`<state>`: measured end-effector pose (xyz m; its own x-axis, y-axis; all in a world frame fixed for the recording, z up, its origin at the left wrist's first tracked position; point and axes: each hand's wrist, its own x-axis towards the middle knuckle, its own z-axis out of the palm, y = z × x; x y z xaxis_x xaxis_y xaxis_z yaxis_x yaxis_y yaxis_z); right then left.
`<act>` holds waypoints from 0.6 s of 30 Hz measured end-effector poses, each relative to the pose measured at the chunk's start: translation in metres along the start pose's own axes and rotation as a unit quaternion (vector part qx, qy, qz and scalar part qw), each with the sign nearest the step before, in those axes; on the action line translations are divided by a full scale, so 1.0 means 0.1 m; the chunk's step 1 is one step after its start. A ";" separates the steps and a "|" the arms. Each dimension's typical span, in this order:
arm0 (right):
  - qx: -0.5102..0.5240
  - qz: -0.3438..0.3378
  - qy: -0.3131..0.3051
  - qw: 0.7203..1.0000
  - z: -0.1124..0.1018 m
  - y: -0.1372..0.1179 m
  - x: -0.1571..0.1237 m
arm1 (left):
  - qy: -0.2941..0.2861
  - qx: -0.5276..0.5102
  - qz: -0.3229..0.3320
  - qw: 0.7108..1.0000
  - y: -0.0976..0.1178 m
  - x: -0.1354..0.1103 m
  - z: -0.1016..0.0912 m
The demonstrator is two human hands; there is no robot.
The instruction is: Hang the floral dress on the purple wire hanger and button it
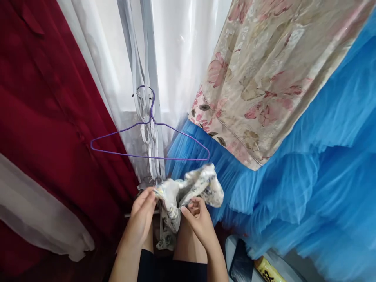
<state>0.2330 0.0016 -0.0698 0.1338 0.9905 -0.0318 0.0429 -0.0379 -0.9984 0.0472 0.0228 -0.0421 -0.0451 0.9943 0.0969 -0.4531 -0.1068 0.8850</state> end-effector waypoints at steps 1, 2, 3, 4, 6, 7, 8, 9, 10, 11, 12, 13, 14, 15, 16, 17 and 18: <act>-0.014 -0.021 -0.020 0.999 -0.03 -0.09 -0.01 | -0.041 0.055 0.012 0.998 0.02 -0.06 0.08; -0.020 -0.036 -0.046 0.998 -0.03 -0.16 -0.03 | -0.074 0.109 0.030 0.991 0.04 -0.13 0.15; -0.019 -0.037 -0.069 0.997 0.00 -0.22 -0.07 | -0.098 0.157 0.050 0.981 0.05 -0.19 0.20; -0.011 -0.026 -0.081 0.996 0.05 -0.25 -0.12 | -0.110 0.198 0.069 0.971 0.06 -0.25 0.23; 0.021 0.007 -0.083 0.996 0.19 -0.28 -0.22 | -0.100 0.258 0.091 0.957 0.07 -0.32 0.25; 0.037 0.021 -0.099 0.994 0.26 -0.29 -0.26 | -0.089 0.283 0.090 0.951 0.08 -0.34 0.22; 0.048 0.025 -0.136 0.989 0.32 -0.30 -0.29 | -0.077 0.303 0.086 0.946 0.11 -0.34 0.19; 0.054 0.022 -0.191 0.980 0.36 -0.31 -0.31 | -0.066 0.315 0.079 0.943 0.13 -0.33 0.14; 0.056 0.020 -0.254 0.965 0.38 -0.32 -0.32 | -0.061 0.315 0.068 0.945 0.17 -0.33 0.08; 0.053 0.022 -0.319 0.946 0.38 -0.34 -0.32 | -0.066 0.301 0.050 0.950 0.21 -0.33 0.02; 0.049 0.029 -0.379 0.924 0.36 -0.36 -0.32 | -0.084 0.272 0.026 0.958 0.24 -0.35 -0.05; 0.047 0.037 -0.428 0.902 0.32 -0.36 -0.32 | -0.116 0.236 -0.001 0.965 0.28 -0.38 -0.12; 0.052 0.047 -0.462 0.884 0.27 -0.36 -0.33 | -0.160 0.203 -0.030 0.966 0.31 -0.42 -0.17; 0.064 0.055 -0.479 0.874 0.21 -0.35 -0.34 | -0.213 0.183 -0.054 0.958 0.33 -0.49 -0.23; 0.081 0.063 -0.479 0.872 0.14 -0.32 -0.35 | -0.266 0.180 -0.070 0.944 0.34 -0.56 -0.27; 0.101 0.072 -0.465 0.877 0.07 -0.29 -0.37 | -0.312 0.195 -0.074 0.927 0.35 -0.63 -0.32; 0.121 0.081 -0.442 0.885 0.00 -0.26 -0.38 | -0.346 0.225 -0.071 0.908 0.36 -0.69 -0.36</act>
<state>0.2271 -0.0348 -0.0422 -0.7126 0.6954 -0.0931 -0.1344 -0.2656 -0.9547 0.0019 -0.0500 -0.0335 0.6260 0.7743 0.0928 0.0067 -0.1244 0.9922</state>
